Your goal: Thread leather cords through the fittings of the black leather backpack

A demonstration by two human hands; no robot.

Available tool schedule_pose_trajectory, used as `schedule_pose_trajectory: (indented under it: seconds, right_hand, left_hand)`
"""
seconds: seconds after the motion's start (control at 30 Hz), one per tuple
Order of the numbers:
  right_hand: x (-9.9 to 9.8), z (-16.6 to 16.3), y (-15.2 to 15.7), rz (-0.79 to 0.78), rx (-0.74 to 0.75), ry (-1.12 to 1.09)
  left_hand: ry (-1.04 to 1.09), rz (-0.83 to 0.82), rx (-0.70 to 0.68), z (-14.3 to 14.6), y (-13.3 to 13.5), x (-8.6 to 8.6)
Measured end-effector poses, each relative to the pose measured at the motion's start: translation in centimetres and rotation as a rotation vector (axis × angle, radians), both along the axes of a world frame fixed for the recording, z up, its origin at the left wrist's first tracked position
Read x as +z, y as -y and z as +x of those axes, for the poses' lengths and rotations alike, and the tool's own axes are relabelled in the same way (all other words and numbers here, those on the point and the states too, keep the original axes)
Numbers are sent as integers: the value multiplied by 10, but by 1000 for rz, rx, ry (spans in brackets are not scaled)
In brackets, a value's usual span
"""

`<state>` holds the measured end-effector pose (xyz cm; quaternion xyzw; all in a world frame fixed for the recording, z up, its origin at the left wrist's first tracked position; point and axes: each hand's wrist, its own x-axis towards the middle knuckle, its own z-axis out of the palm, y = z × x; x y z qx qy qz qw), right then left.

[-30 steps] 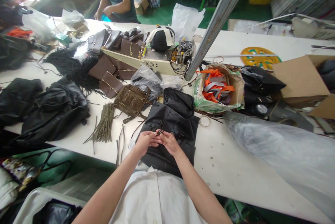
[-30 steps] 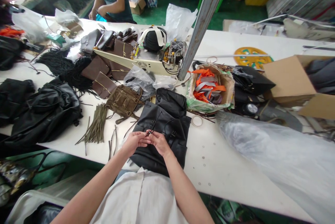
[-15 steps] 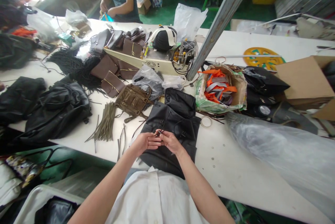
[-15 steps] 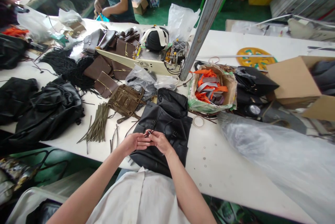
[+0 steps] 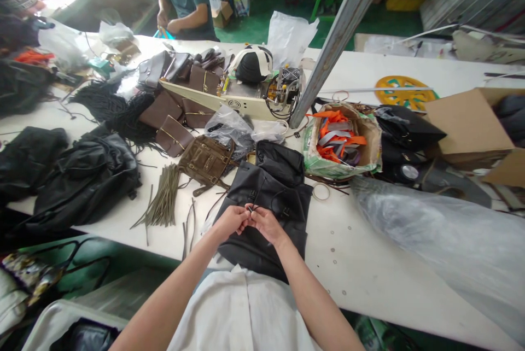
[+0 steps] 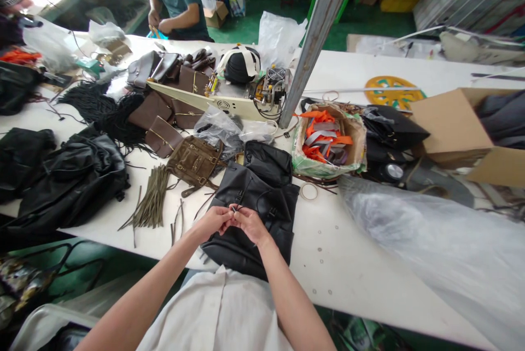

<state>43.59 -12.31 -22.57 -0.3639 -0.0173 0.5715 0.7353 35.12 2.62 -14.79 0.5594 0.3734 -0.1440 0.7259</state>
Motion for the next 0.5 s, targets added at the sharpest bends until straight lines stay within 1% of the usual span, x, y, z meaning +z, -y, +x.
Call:
schedule_pose_trajectory:
  seconds: [0.1,0.2,0.27,0.37,0.5]
  right_hand:
    - [-1,-8,-4,1,-63,-13]
    - [-2,-9,-8,10,-129,-38]
    - [-3,-5,-11,8,-131,-45]
    - [-6,2,-16,10,-69,-54]
    - [-17,13,-18,7,-149,-101]
  left_hand:
    - [24,-3,-1,-5,0,7]
    - [28,-4,26,-21,-3,15]
    - [32,5,66,-37,-3,18]
    - [64,37,117,-59,0,18]
    - [80,75,196,-81,9,21]
